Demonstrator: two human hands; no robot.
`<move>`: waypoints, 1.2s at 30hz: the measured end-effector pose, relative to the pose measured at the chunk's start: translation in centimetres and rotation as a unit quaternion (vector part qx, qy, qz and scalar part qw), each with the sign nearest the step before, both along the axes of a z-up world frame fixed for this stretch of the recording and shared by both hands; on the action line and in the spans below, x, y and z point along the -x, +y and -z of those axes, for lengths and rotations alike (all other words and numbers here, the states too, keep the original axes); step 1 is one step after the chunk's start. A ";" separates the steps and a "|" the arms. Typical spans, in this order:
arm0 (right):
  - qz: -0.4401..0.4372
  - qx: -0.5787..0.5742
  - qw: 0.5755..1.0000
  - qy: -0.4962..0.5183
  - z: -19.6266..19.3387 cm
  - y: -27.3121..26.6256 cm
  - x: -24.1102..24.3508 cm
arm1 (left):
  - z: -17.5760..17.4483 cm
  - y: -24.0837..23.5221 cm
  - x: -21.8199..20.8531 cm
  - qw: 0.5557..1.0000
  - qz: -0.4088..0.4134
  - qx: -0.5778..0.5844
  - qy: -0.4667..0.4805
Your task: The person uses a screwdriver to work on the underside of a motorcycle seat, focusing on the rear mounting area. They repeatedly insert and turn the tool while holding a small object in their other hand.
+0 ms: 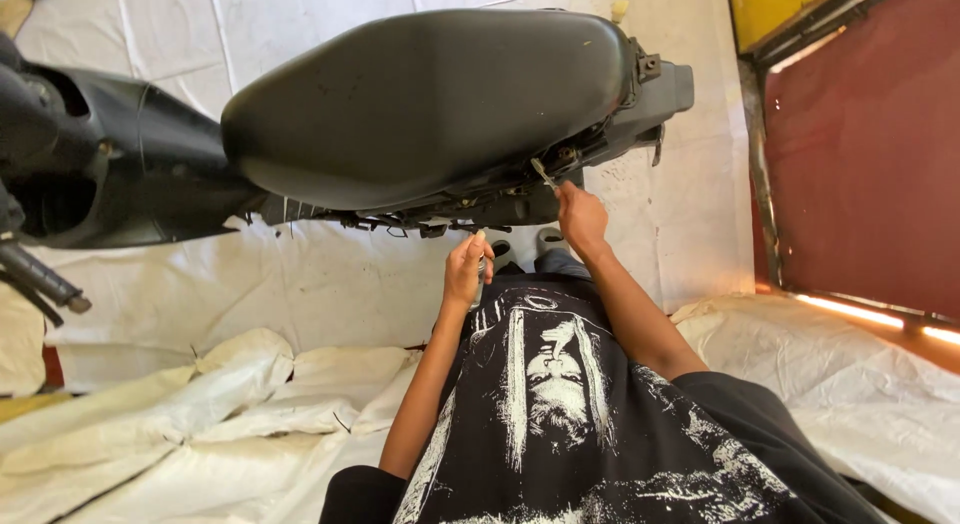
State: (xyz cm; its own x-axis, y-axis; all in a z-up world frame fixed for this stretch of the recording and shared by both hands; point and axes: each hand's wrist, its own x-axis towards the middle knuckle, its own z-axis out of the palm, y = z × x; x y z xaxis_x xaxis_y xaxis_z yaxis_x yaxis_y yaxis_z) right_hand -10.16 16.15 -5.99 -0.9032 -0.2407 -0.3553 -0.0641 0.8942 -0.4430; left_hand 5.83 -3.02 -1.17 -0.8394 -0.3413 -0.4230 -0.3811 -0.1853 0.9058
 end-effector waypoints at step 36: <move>-0.366 -0.073 0.915 0.155 0.5 1.8 7.9 | -0.1 11.2 2.5 0.961 -0.270 -0.030 0.046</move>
